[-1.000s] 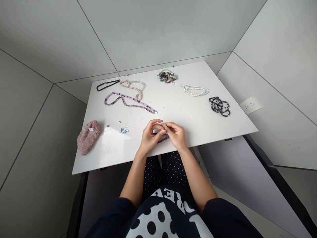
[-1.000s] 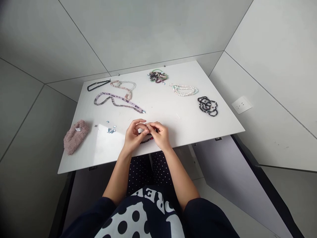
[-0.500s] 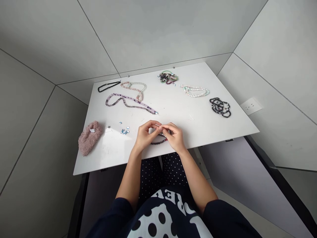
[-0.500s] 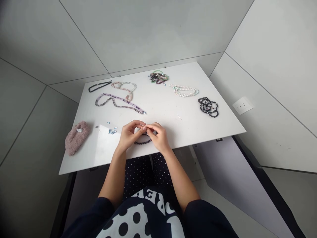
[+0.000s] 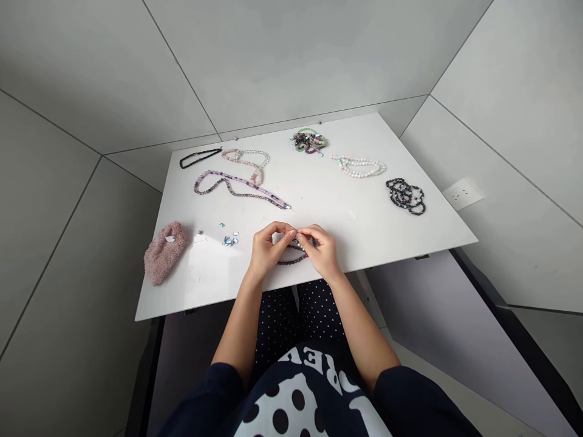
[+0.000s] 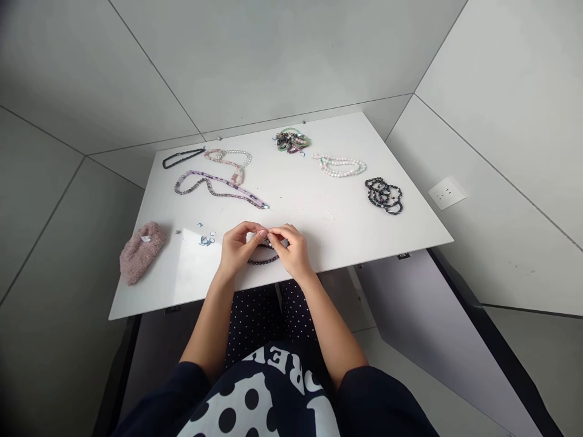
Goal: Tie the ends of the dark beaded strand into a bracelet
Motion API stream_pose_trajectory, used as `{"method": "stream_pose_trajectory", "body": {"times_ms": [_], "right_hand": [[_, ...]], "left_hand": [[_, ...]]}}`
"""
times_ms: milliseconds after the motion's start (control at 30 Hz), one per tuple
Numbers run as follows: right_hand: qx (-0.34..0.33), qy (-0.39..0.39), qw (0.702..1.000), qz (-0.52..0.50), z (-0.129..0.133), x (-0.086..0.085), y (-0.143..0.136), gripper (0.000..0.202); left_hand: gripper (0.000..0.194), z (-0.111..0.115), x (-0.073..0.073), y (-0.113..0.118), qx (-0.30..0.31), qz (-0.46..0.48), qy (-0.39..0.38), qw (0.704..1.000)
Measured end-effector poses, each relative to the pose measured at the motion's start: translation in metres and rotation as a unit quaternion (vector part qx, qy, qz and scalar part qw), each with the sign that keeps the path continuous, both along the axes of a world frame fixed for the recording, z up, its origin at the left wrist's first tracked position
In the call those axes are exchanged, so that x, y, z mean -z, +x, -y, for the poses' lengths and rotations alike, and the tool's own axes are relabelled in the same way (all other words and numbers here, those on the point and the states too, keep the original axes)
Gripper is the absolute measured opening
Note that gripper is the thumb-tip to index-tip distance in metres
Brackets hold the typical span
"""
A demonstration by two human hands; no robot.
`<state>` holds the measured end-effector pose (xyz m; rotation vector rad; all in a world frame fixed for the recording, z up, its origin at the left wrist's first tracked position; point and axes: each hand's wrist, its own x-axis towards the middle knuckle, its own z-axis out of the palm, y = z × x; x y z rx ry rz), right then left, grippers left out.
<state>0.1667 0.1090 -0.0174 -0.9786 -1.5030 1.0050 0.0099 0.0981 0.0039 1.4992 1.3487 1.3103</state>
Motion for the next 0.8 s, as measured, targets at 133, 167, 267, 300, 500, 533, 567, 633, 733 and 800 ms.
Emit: {"method": "stream_pose_trajectory", "body": {"times_ms": [133,167,267,300,500,533,567,633,733,800], "right_hand": [[0.009,-0.009,1.000,0.000,0.000,-0.001,-0.001,0.015],[0.011,-0.010,1.000,0.003,0.000,-0.001,0.000,0.015],[0.012,0.000,1.000,0.018,0.000,-0.002,0.000,0.013],[0.014,0.009,1.000,0.024,0.001,-0.003,0.000,0.012],[0.064,0.098,0.992,0.054,0.004,-0.006,-0.002,0.007],[0.066,0.111,0.990,0.059,0.004,-0.007,-0.002,0.007],[0.066,0.122,0.988,0.063,0.004,-0.008,-0.002,0.008],[0.062,0.134,0.987,0.067,0.005,-0.010,-0.003,0.010],[0.053,0.136,0.988,0.055,0.005,-0.011,-0.003,0.011],[0.045,0.132,0.990,0.037,0.005,-0.011,-0.004,0.010]], "left_hand": [[0.018,0.001,0.004,0.003,-0.019,-0.031,0.029,0.999],[0.018,0.001,0.004,0.003,-0.025,-0.041,0.035,0.998],[0.017,0.003,0.001,0.005,-0.047,-0.094,0.053,0.993],[0.016,0.003,-0.001,0.005,-0.052,-0.114,0.062,0.990],[0.012,0.008,-0.012,0.004,-0.053,-0.160,0.072,0.983],[0.012,0.009,-0.014,0.003,-0.049,-0.154,0.060,0.985],[0.013,0.010,-0.015,0.003,-0.044,-0.145,0.048,0.987],[0.014,0.011,-0.018,0.002,-0.035,-0.126,0.026,0.991],[0.017,0.012,-0.020,0.000,-0.021,-0.112,0.001,0.993],[0.018,0.012,-0.021,-0.002,-0.012,-0.107,-0.010,0.994]]}}
